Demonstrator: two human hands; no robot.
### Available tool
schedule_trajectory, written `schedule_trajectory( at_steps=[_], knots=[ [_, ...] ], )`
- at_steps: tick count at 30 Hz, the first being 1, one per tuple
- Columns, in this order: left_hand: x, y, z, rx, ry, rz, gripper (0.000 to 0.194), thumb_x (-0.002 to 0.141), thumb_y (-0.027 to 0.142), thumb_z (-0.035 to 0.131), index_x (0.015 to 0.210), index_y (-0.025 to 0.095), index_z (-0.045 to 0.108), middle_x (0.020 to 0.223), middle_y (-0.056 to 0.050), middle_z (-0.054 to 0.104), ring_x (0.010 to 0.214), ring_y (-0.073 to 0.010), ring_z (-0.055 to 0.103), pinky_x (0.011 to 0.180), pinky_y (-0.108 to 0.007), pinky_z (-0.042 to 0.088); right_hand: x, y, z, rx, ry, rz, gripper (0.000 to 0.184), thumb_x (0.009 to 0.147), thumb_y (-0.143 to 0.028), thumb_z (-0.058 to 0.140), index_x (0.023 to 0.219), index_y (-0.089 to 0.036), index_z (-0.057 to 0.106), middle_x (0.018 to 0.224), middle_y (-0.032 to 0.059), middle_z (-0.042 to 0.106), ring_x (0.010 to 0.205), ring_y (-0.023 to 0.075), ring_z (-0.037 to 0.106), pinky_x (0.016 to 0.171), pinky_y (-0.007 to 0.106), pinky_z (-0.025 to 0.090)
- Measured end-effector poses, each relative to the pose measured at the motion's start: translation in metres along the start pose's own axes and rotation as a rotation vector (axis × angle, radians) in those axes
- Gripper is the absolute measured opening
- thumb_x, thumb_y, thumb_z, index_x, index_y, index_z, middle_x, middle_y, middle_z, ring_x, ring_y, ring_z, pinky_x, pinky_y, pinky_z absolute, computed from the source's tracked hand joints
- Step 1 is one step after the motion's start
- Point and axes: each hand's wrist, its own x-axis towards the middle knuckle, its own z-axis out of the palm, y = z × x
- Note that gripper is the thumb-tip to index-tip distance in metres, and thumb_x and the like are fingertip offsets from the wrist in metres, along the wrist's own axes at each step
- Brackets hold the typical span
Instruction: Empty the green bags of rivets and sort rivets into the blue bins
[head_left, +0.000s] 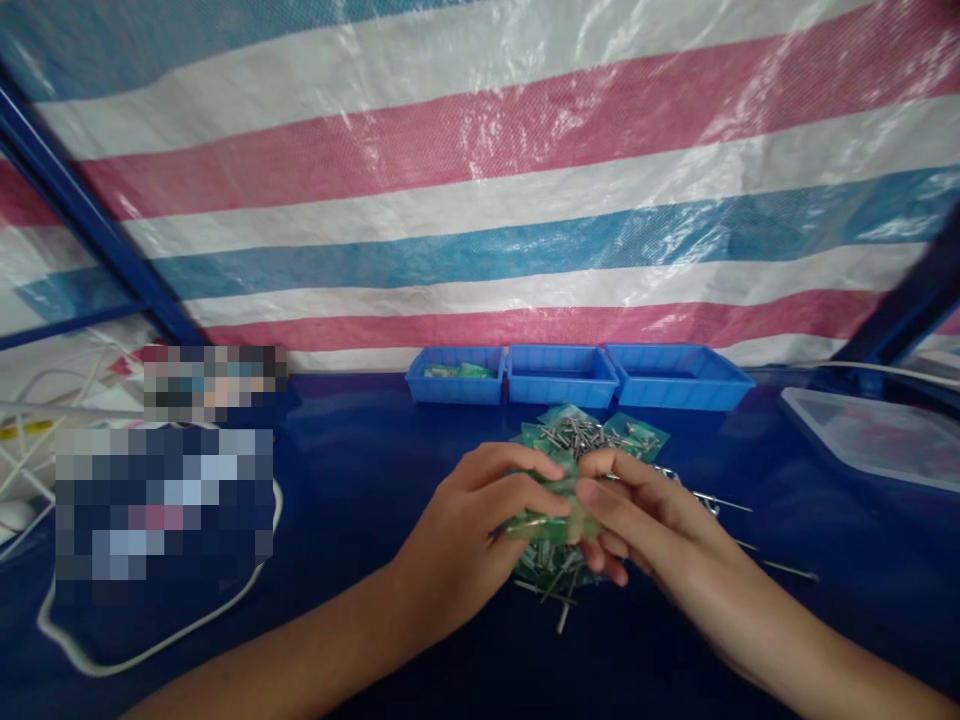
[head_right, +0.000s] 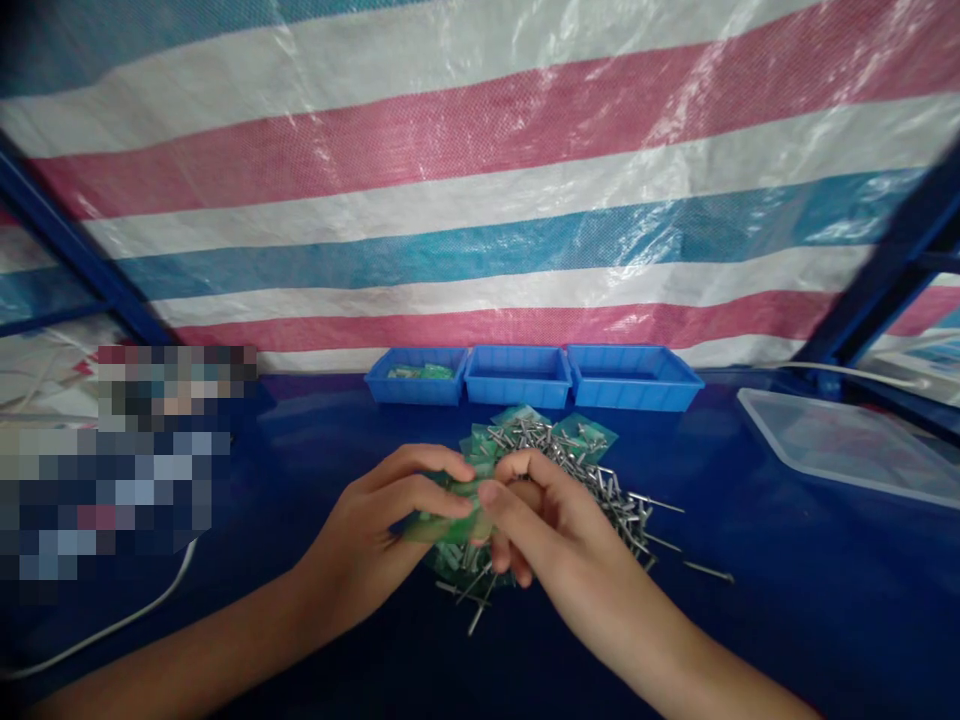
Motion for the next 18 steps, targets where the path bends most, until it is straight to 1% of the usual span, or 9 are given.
schedule_trajectory(
  at_steps=[3,5,8,9,11,14,16,17,18],
  knots=[
    [0.000,0.000,-0.001,0.032,-0.040,-0.035,0.028,0.077,0.010,0.059,0.102,0.022,0.061,0.127,-0.007,0.051,0.127,-0.0252,0.039,0.103,-0.042,0.035,0.003,-0.003,-0.001,0.041,0.044,-0.023,0.034,0.075,-0.048,0.063,0.086,-0.022,0.045,0.058,-0.0048,0.053,0.052,0.0096,0.053,0.048,0.021,0.042],
    [0.000,0.001,0.001,-0.099,-0.074,-0.153,0.042,0.078,0.018,0.060,0.119,0.023,0.053,0.128,-0.009,0.050,0.126,-0.0276,0.040,0.100,-0.042,0.038,0.004,-0.001,-0.004,0.001,0.085,-0.083,0.032,0.075,-0.045,0.064,0.086,-0.022,0.045,0.058,-0.0053,0.054,0.053,0.0091,0.054,0.050,0.021,0.044],
    [0.002,-0.001,0.008,-0.378,-0.107,-0.430,0.038,0.088,0.032,0.051,0.125,0.023,0.047,0.106,-0.006,0.062,0.090,-0.0191,0.061,0.073,-0.030,0.050,0.005,0.005,-0.007,-0.079,0.148,-0.171,0.027,0.077,-0.041,0.063,0.087,-0.023,0.045,0.059,-0.0052,0.056,0.052,0.0084,0.055,0.051,0.020,0.046],
    [0.004,-0.004,0.011,-0.420,-0.090,-0.507,0.034,0.089,0.034,0.049,0.121,0.023,0.050,0.095,-0.004,0.064,0.079,-0.0157,0.062,0.066,-0.026,0.049,0.006,0.006,-0.007,-0.099,0.157,-0.189,0.027,0.078,-0.040,0.063,0.088,-0.023,0.045,0.059,-0.0051,0.057,0.052,0.0084,0.055,0.051,0.020,0.046],
    [0.012,-0.013,0.013,-0.416,-0.018,-0.533,0.027,0.087,0.032,0.054,0.110,0.020,0.057,0.087,-0.002,0.064,0.071,-0.0123,0.059,0.062,-0.022,0.046,0.007,0.008,-0.008,-0.125,0.161,-0.214,0.026,0.080,-0.041,0.060,0.091,-0.023,0.045,0.060,-0.0049,0.057,0.052,0.0088,0.055,0.049,0.019,0.046],
    [0.036,-0.039,0.003,-0.274,0.107,-0.507,0.026,0.085,0.027,0.055,0.108,0.016,0.056,0.082,-0.002,0.064,0.069,-0.0122,0.059,0.062,-0.022,0.046,0.008,0.007,-0.010,-0.140,0.198,-0.243,0.027,0.083,-0.044,0.055,0.095,-0.024,0.043,0.065,-0.0025,0.060,0.050,0.0099,0.055,0.042,0.020,0.044],
    [0.057,-0.063,-0.011,-0.015,0.186,-0.537,0.026,0.088,0.026,0.051,0.111,0.014,0.053,0.085,-0.004,0.066,0.072,-0.0133,0.061,0.064,-0.023,0.047,0.008,0.006,-0.012,-0.161,0.213,-0.257,0.027,0.084,-0.046,0.053,0.096,-0.024,0.043,0.069,-0.0007,0.062,0.049,0.0100,0.055,0.041,0.020,0.042],
    [0.067,-0.075,-0.019,0.153,0.187,-0.555,0.027,0.090,0.027,0.048,0.114,0.015,0.052,0.090,-0.005,0.066,0.077,-0.0139,0.062,0.068,-0.023,0.048,0.008,0.005,-0.012,-0.174,0.217,-0.266,0.027,0.084,-0.046,0.053,0.096,-0.024,0.043,0.070,-0.0003,0.063,0.049,0.0099,0.054,0.040,0.020,0.041],
    [0.076,-0.086,-0.025,0.215,0.192,-0.566,0.028,0.090,0.027,0.048,0.114,0.015,0.052,0.095,-0.006,0.066,0.083,-0.0154,0.062,0.073,-0.025,0.048,0.008,0.004,-0.012,-0.186,0.221,-0.271,0.027,0.083,-0.046,0.054,0.096,-0.024,0.043,0.070,-0.0004,0.062,0.048,0.0097,0.053,0.040,0.021,0.041]
  ],
)
